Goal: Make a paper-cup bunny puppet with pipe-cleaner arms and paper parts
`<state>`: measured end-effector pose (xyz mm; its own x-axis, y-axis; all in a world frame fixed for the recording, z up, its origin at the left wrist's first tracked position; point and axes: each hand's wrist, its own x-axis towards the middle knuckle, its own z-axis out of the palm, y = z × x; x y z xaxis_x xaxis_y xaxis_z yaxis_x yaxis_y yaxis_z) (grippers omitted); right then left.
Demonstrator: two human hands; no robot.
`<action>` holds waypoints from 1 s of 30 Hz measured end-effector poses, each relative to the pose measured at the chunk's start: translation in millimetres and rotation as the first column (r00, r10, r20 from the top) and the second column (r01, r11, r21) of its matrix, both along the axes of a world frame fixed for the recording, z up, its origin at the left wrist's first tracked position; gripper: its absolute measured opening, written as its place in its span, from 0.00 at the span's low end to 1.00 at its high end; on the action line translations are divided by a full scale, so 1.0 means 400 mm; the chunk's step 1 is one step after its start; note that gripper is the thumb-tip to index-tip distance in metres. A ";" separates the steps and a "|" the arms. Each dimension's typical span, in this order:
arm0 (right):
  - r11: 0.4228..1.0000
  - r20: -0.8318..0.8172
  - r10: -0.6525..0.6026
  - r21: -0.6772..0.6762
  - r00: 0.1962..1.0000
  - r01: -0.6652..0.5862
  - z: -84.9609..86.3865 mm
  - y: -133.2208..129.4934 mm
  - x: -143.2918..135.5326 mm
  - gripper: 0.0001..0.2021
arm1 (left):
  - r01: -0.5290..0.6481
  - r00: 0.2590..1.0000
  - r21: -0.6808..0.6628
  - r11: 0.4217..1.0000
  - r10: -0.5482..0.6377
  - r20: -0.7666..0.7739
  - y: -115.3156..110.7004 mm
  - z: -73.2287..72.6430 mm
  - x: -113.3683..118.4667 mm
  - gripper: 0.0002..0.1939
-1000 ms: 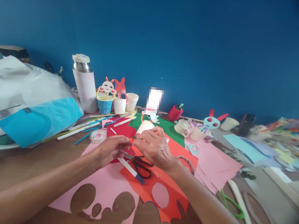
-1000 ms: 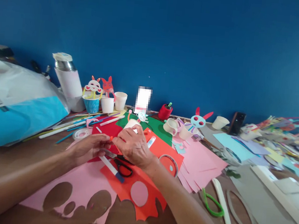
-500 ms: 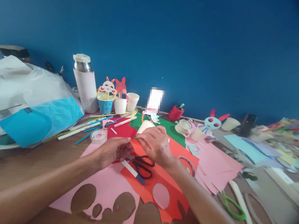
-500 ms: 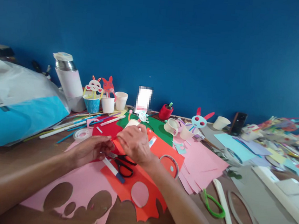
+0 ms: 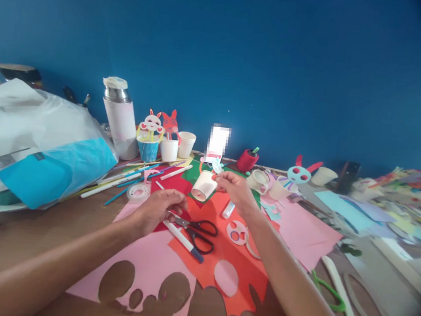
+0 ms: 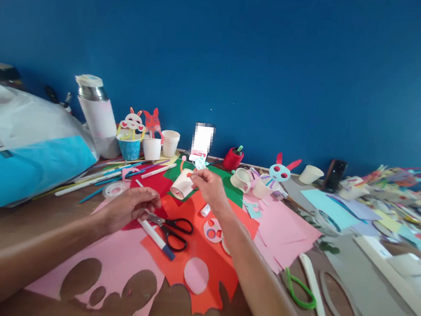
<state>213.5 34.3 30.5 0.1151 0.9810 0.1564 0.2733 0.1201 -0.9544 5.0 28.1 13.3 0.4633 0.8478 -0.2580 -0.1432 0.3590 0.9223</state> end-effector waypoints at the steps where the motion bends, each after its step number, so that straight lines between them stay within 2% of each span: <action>1: 1.000 0.072 0.028 0.007 0.997 -0.029 0.011 -0.015 -0.017 0.06 | -0.018 0.999 0.044 0.999 0.019 -0.026 0.001 0.001 -0.002 0.08; 4: 0.985 0.361 0.163 -0.007 0.918 -0.173 0.043 -0.060 -0.064 0.06 | -0.047 0.991 0.179 0.983 0.067 -0.112 0.004 0.007 -0.008 0.09; 7: 0.970 0.561 0.177 0.042 0.809 -0.241 0.063 -0.094 -0.097 0.05 | -0.021 0.984 0.283 0.959 0.069 -0.163 0.003 0.020 -0.013 0.09; 12: 0.955 0.696 0.179 0.048 0.695 -0.294 0.075 -0.114 -0.114 0.04 | 0.082 0.971 0.369 0.926 0.009 -0.238 -0.005 0.036 -0.008 0.08; 17: 0.946 0.743 0.145 0.089 0.654 -0.311 0.074 -0.118 -0.119 0.04 | 0.085 0.964 0.442 0.893 0.038 -0.262 -0.009 0.034 -0.006 0.05; 20: 0.949 0.703 0.133 0.113 0.699 -0.294 0.070 -0.116 -0.120 0.04 | 0.055 0.976 0.371 0.927 0.028 -0.215 -0.014 0.034 -0.004 0.05; 23: 0.967 0.527 0.130 0.122 0.840 -0.226 0.055 -0.105 -0.120 0.05 | -0.046 0.998 0.156 0.987 0.051 -0.032 -0.019 0.031 0.000 0.07; 26: 0.978 0.261 0.177 0.062 0.949 -0.200 0.028 -0.087 -0.122 0.06 | -0.168 0.978 -0.018 0.986 0.169 0.123 -0.021 0.023 0.004 0.07; 28: 0.977 0.110 0.210 0.023 0.971 -0.214 0.007 -0.076 -0.128 0.07 | -0.220 0.959 -0.055 0.974 0.226 0.168 -0.021 0.016 0.006 0.06; 30: 0.974 0.005 0.227 0.004 0.974 -0.227 -0.010 -0.069 -0.136 0.07 | -0.223 0.952 -0.063 0.973 0.231 0.199 -0.021 0.010 0.007 0.06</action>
<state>159.0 6.7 26.5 -0.1111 0.9808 0.1605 0.2425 0.1834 -0.9527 7.9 19.5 17.5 0.3059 0.9278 -0.2134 -0.4089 0.3304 0.8507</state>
